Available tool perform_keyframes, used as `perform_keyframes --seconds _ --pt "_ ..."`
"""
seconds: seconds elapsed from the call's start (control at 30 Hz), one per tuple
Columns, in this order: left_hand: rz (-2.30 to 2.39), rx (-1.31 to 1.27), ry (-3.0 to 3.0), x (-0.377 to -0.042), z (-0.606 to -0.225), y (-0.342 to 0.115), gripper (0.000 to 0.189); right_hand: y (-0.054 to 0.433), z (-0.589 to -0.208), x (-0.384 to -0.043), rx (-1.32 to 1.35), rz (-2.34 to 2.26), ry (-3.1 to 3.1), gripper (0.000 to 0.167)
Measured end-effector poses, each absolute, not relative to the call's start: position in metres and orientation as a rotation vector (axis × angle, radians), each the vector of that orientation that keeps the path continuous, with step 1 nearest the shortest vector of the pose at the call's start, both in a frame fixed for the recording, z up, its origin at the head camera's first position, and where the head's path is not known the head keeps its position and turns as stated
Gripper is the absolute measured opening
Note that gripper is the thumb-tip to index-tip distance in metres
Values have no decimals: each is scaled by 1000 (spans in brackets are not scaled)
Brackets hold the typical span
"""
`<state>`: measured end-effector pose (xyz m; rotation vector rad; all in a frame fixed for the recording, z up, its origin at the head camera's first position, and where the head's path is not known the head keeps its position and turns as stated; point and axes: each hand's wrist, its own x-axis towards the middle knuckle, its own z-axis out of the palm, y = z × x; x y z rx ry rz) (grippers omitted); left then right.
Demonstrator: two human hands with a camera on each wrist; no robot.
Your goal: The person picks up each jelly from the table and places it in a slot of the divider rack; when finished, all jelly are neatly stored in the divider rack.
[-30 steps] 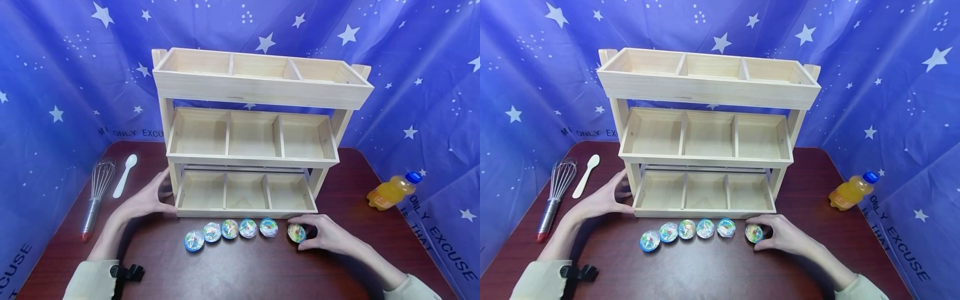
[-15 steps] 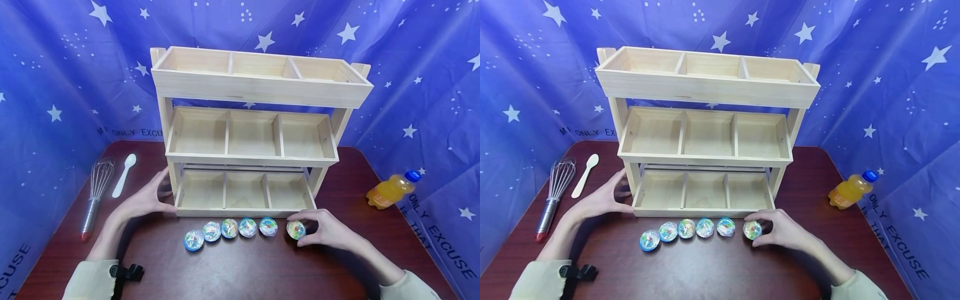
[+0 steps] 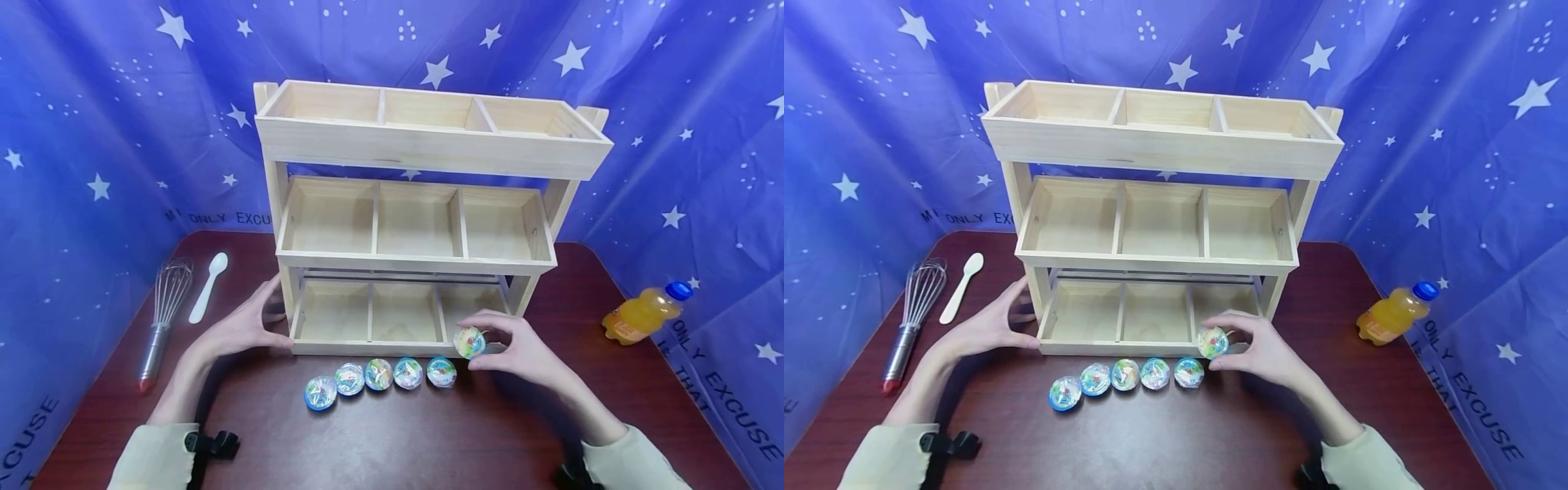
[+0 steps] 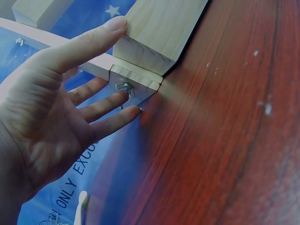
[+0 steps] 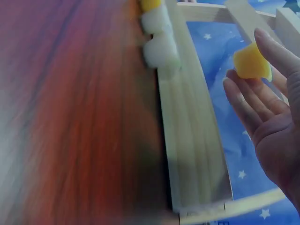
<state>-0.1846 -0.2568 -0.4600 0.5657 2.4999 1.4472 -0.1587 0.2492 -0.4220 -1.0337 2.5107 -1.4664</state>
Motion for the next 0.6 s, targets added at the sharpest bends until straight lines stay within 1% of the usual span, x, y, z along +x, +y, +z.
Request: perform_keyframes --seconds 0.1,0.37,0.6 --pt "1435 558 2504 -185 -460 -256 135 239 -421 -163 -1056 -1504 2493 59" --pt "1432 550 2504 -185 -460 -255 136 215 -415 -170 -995 -1560 2468 58" --pt "1450 550 2490 -184 -459 -255 135 196 -412 -178 -1001 -1600 2440 57"
